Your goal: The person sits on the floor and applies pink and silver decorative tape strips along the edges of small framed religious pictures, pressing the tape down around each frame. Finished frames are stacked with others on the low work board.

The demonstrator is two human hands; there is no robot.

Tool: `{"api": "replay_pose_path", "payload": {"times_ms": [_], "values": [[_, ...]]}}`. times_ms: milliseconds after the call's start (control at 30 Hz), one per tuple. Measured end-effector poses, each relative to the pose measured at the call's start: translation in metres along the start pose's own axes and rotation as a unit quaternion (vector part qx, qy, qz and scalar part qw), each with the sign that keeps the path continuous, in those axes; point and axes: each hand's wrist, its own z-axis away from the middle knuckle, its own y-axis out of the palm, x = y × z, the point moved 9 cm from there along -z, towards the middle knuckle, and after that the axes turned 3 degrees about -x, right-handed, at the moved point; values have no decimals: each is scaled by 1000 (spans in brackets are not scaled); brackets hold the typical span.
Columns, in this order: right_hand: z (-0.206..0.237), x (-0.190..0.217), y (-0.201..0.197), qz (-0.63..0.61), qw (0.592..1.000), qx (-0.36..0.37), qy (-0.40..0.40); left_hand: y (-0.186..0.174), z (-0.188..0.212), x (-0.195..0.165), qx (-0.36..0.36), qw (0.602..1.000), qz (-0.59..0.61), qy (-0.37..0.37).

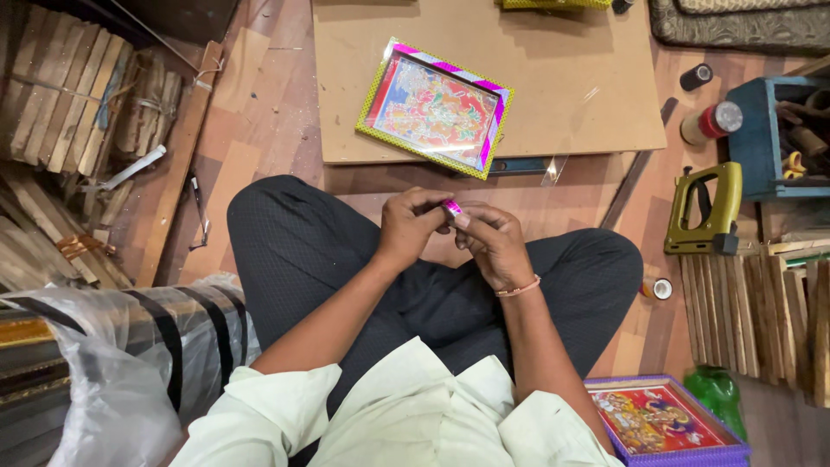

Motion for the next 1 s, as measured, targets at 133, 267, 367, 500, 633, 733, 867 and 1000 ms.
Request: {"api": "replay_pose_path", "payload": {"times_ms": [133,267,367,500,633,733,867,1000], "values": [[0,0,3,-18,1000,15,-8,-1,-2,24,22,989,121,-88],[-2,-5,1,-17,999,14,-26,2,-1,28,32,978,152,-139],[-7,-8,-2,-8,1000,-2,-22,-2,2,-21,-20,973,-197,115],[-11,-5,1,-26,999,-9,-24,0,9,-48,-18,949,-209,234],[-7,0,17,-31,998,23,-49,-10,-8,-5,-16,999,-41,14],[-5,1,19,-14,998,30,-45,-10,-10,16,-6,997,60,-46],[-4,1,18,-21,998,34,-52,-10,-11,28,-8,995,84,-62],[-3,-2,17,-16,998,36,-54,-12,-10,20,-15,998,53,-36]]}}
